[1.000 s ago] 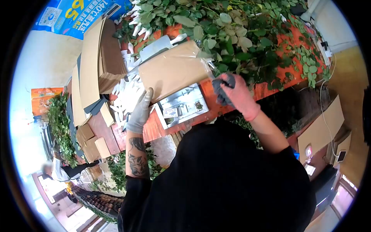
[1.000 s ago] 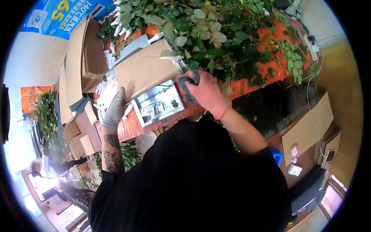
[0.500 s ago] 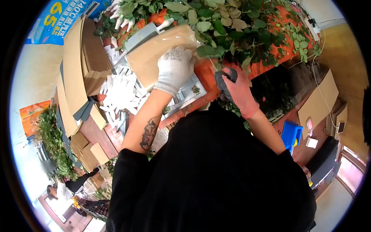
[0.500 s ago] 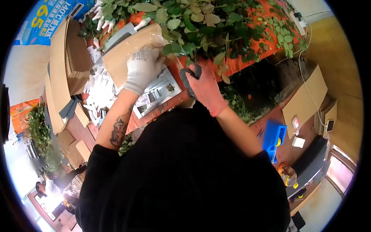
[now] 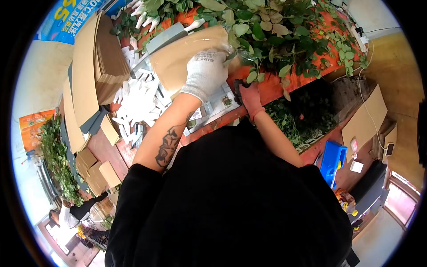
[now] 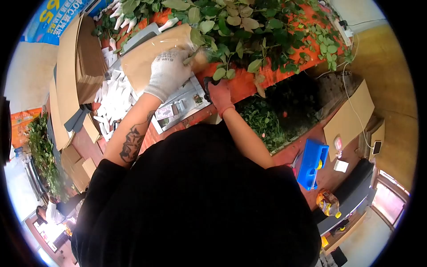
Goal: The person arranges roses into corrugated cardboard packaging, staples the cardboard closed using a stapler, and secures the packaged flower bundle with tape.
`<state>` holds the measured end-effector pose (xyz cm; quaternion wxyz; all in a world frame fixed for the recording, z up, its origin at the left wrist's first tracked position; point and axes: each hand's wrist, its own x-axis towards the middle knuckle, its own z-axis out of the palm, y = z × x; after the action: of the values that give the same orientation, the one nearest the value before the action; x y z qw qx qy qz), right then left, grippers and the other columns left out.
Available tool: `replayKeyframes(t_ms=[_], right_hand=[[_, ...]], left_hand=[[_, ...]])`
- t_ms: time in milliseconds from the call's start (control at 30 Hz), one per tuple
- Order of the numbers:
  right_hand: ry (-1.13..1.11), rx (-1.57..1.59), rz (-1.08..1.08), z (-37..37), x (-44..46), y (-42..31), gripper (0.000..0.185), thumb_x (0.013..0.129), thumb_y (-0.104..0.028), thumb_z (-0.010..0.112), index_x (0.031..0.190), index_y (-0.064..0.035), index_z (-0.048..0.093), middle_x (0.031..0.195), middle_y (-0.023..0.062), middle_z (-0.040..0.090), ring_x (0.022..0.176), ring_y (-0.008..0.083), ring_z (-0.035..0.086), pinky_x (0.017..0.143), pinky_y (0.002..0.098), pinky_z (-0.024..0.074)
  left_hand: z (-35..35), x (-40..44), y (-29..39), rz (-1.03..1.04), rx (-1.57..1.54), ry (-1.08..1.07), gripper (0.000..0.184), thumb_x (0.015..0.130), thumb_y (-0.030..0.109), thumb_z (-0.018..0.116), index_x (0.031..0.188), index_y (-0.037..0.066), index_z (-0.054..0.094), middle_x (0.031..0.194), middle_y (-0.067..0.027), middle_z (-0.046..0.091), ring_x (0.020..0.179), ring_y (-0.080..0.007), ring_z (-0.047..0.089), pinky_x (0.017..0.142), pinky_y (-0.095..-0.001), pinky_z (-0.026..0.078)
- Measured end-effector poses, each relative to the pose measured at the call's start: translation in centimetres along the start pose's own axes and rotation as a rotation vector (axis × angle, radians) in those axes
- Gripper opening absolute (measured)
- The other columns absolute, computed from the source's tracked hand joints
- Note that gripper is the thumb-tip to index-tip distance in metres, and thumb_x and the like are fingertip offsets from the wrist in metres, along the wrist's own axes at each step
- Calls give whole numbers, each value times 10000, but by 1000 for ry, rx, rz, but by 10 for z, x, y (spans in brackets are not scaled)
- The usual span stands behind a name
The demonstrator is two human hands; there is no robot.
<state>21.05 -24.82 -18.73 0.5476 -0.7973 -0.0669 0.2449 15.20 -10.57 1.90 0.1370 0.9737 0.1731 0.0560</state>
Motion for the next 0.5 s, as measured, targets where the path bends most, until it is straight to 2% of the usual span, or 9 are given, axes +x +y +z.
replayKeyframes(t_ms=[33,100,167,233,267,300,400,433,500], right_hand=[[55,-50,-32,0,-2,-16,352,811,-244,596,1056,8,579,1029,183,646,959,390,599,806,455,470],[-92,-296,-124,-7,-4,-47,300,805,-236,575,1005,-13,586,1064,182,627,970,386,588,825,447,467],[-60,-328,-275,-4,0,-46,240,808,-216,542,942,-25,595,1007,190,626,940,405,579,803,447,473],[-25,-834,-612,-2,8,-38,210,829,-195,518,942,-43,609,965,186,624,916,388,590,785,443,481],[75,-608,-509,5,9,-31,186,858,-175,500,945,-59,615,940,158,624,888,365,605,765,445,489],[79,-617,-525,2,7,-37,186,858,-175,500,945,-59,615,940,158,624,888,365,605,765,445,489],[-195,-1060,-374,-8,5,-60,309,854,-321,535,1009,-70,629,1083,171,624,968,370,602,823,455,487],[-192,-1072,-387,-7,5,-62,309,854,-321,535,1009,-70,629,1083,171,624,968,370,602,823,455,487],[44,-759,-146,-5,-4,-71,429,847,-417,529,1107,-85,609,1159,181,604,1029,372,587,878,466,466]], left_hand=[[0,0,0,18,5,23,266,823,295,566,995,122,671,979,-124,635,921,-320,605,806,-428,478],[-3,0,2,4,12,-19,273,826,303,563,996,117,669,982,-128,636,931,-322,603,812,-427,476],[-8,2,4,-9,21,-48,281,828,311,561,997,113,667,986,-132,636,941,-323,601,819,-427,475],[-13,2,6,-61,-9,-126,294,836,326,557,1004,109,662,1006,-138,637,960,-322,598,829,-427,473],[-17,2,8,-75,13,-151,309,844,337,552,1020,104,656,1019,-146,637,977,-319,596,836,-431,470],[-18,2,7,-76,5,-134,309,844,337,552,1020,104,656,1019,-146,637,977,-319,596,836,-431,470],[-21,3,3,-63,-37,-205,346,869,373,527,1038,98,652,1024,-148,638,1000,-316,593,851,-425,465],[-21,3,3,-68,-45,-190,346,869,373,527,1038,98,652,1024,-148,638,1000,-316,593,851,-425,465],[-23,2,2,-65,-111,-176,378,891,404,496,1044,95,651,1020,-148,639,996,-320,595,856,-422,464]])
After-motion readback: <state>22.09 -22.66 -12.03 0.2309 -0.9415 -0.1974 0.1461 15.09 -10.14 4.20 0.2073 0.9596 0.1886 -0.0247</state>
